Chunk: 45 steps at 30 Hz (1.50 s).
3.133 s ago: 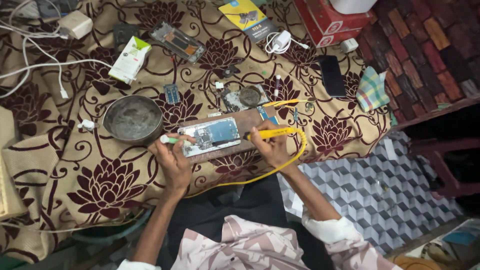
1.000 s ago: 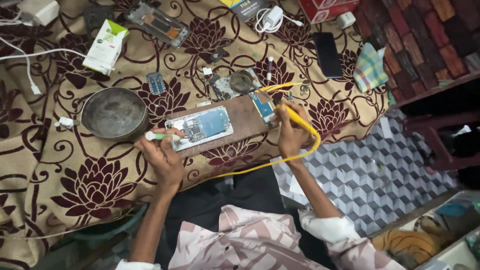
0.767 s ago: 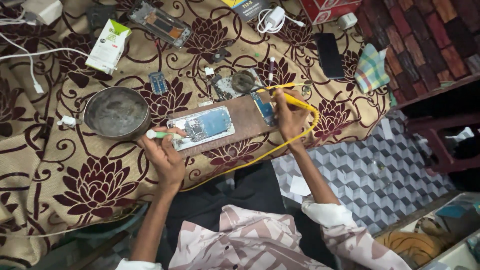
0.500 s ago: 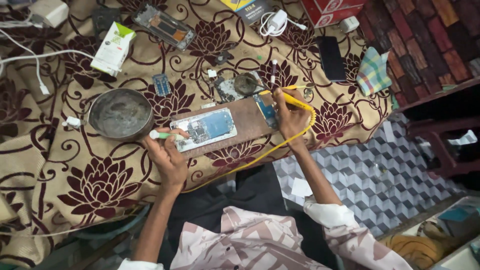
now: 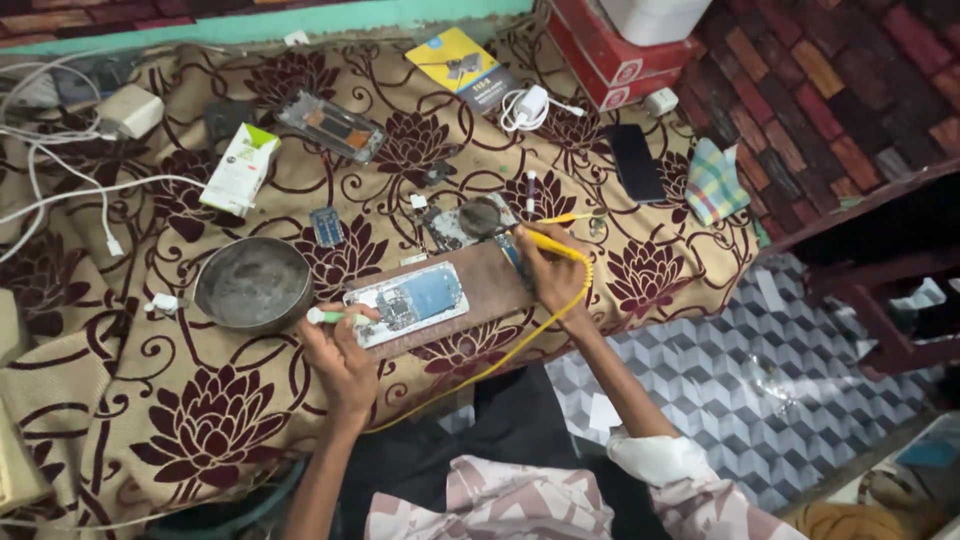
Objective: The person uses a soldering iron and a small tube to work on a disassembled mobile phone motherboard placed on a wooden board. They repeatedly apply the soldering iron to various points on the circuit board while holding the tube in the other hand.
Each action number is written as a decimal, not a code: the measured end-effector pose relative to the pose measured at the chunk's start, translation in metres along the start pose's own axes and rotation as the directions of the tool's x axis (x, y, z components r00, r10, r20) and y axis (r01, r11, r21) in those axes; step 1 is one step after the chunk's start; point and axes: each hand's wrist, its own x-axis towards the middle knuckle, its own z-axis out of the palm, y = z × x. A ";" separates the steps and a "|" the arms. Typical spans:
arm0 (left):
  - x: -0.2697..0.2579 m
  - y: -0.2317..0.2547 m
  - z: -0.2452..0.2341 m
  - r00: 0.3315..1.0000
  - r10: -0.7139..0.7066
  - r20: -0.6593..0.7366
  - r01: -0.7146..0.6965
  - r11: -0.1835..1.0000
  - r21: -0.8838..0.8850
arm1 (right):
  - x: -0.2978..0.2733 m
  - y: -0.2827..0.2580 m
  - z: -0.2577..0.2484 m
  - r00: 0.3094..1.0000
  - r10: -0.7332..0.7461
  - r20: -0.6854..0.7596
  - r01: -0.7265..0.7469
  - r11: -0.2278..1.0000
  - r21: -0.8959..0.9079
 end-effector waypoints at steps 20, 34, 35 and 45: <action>-0.004 -0.001 -0.001 1.000 -0.008 0.019 0.008 1.000 0.005 | -0.064 0.059 0.011 0.974 0.219 0.064 -0.216 0.794 0.568; -0.005 0.000 0.000 1.000 0.018 -0.024 -0.016 0.997 0.082 | -0.091 0.085 0.032 0.973 0.114 0.199 -0.225 0.636 0.738; -0.006 -0.002 -0.001 1.000 0.003 -0.025 -0.001 0.996 0.084 | -0.094 0.087 0.033 0.979 0.117 0.166 -0.203 0.616 0.761; -0.009 -0.006 0.000 0.992 -0.120 -0.043 0.121 0.993 0.009 | -0.101 0.087 0.034 0.976 0.192 0.102 -0.213 0.741 0.637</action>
